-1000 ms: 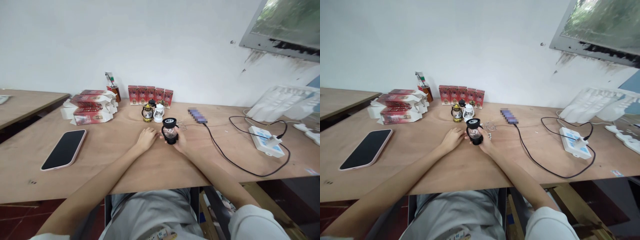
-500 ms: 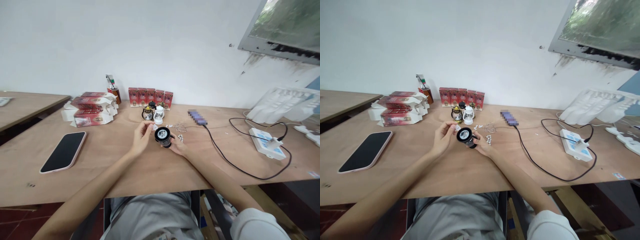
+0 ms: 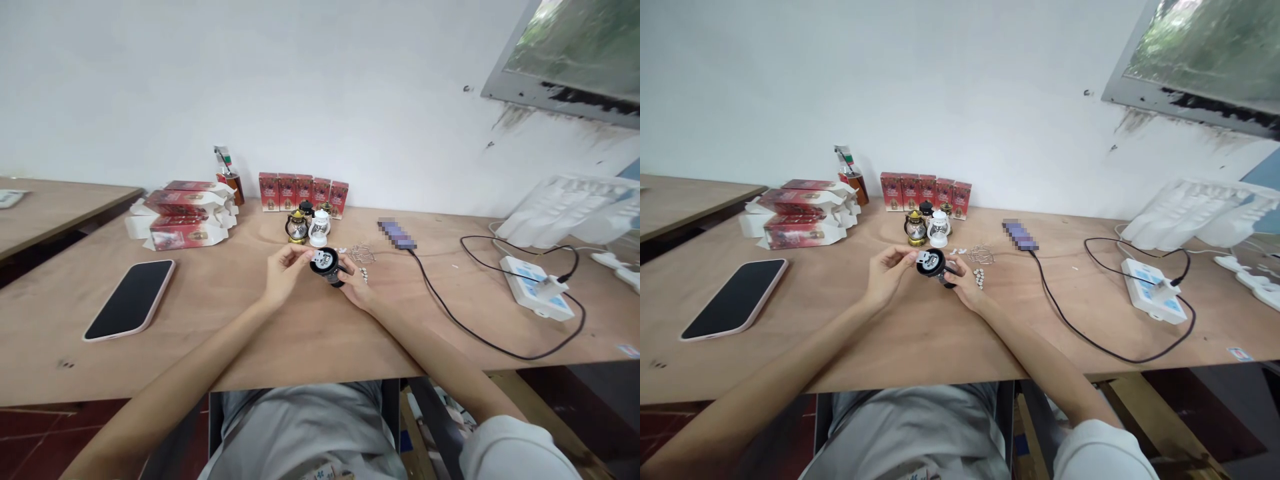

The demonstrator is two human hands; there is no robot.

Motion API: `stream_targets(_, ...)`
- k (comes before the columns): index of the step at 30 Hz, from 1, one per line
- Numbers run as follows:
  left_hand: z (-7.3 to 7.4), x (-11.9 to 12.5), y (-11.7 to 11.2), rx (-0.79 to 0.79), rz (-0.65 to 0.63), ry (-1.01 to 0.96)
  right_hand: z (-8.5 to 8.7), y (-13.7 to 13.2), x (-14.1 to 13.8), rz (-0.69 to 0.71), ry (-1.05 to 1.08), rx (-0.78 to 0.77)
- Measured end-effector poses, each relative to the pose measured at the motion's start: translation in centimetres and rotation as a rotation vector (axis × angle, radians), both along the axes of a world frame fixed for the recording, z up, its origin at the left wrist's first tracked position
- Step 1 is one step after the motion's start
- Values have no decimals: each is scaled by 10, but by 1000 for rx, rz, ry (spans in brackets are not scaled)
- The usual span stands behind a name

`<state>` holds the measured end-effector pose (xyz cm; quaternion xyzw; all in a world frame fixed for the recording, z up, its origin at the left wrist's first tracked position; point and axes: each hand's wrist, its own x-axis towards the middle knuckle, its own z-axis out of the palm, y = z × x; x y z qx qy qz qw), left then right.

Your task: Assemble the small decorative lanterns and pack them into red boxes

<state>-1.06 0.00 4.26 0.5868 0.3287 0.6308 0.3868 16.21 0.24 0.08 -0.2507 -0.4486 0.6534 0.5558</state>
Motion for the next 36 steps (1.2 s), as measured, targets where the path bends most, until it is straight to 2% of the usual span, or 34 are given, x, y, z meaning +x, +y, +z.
stream_targets(6,-2,0,-1,138,87,136,5,-5,-3,13,-71,40)
stream_targets(16,0,0,-6,300,117,328,6,-6,-3,2,-69,31)
stream_targets(24,-3,-3,-4,305,195,309,4,-4,-2,-28,-54,24)
stream_targets(31,-9,-3,-1,217,227,201,4,-4,-2,-36,-50,23)
stream_targets(36,-5,-5,-3,310,320,315,2,-3,-2,-48,-57,39)
